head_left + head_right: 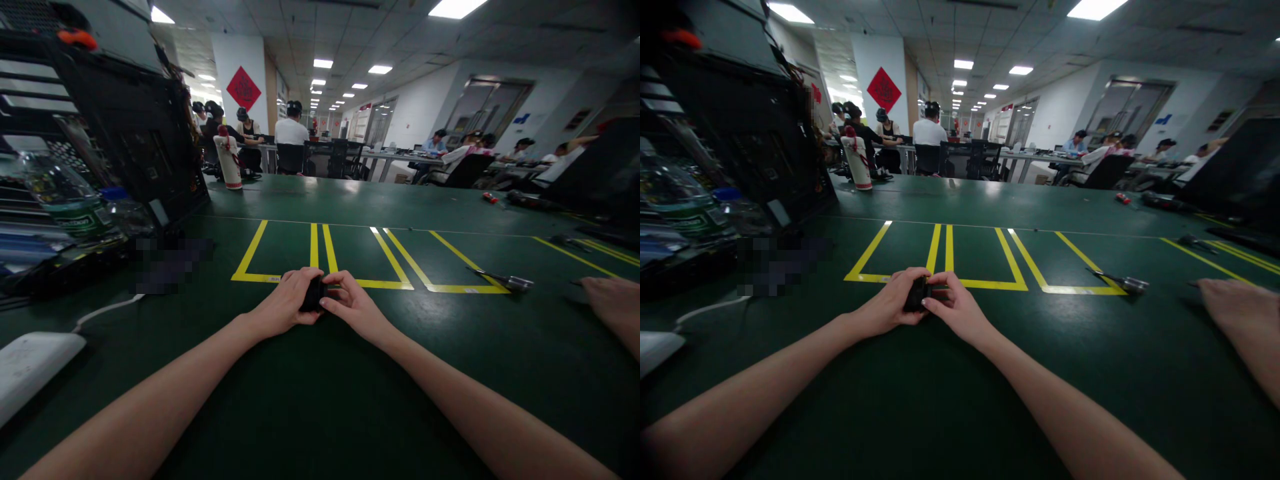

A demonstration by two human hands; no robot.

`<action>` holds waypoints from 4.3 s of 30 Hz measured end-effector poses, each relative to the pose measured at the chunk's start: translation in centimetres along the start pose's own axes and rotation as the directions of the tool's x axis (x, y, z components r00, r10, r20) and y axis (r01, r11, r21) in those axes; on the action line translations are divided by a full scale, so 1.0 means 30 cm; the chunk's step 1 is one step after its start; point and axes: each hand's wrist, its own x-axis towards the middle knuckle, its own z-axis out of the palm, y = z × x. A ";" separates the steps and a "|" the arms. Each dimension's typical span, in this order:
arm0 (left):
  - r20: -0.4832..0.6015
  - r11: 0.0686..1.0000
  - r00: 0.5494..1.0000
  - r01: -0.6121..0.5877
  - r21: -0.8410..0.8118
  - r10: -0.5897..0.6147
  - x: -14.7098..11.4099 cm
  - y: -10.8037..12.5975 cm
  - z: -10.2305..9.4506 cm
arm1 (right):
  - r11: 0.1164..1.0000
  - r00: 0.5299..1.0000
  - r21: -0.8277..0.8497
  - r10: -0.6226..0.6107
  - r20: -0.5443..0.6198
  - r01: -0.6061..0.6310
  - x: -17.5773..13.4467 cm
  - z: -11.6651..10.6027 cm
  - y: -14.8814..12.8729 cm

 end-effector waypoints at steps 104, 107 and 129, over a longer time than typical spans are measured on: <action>0.011 1.000 1.000 0.012 -0.011 -0.011 -0.003 0.003 -0.008 | 1.000 1.000 0.004 -0.009 0.018 0.009 -0.012 0.007 -0.016; 0.015 1.000 1.000 0.022 -0.013 -0.022 -0.004 0.003 -0.009 | 1.000 1.000 0.009 0.008 0.016 -0.008 -0.013 0.009 -0.021; 0.003 0.999 0.999 0.049 -0.013 -0.049 -0.002 0.000 -0.007 | 0.975 0.998 -0.215 -0.065 -0.026 0.058 -0.014 0.006 -0.007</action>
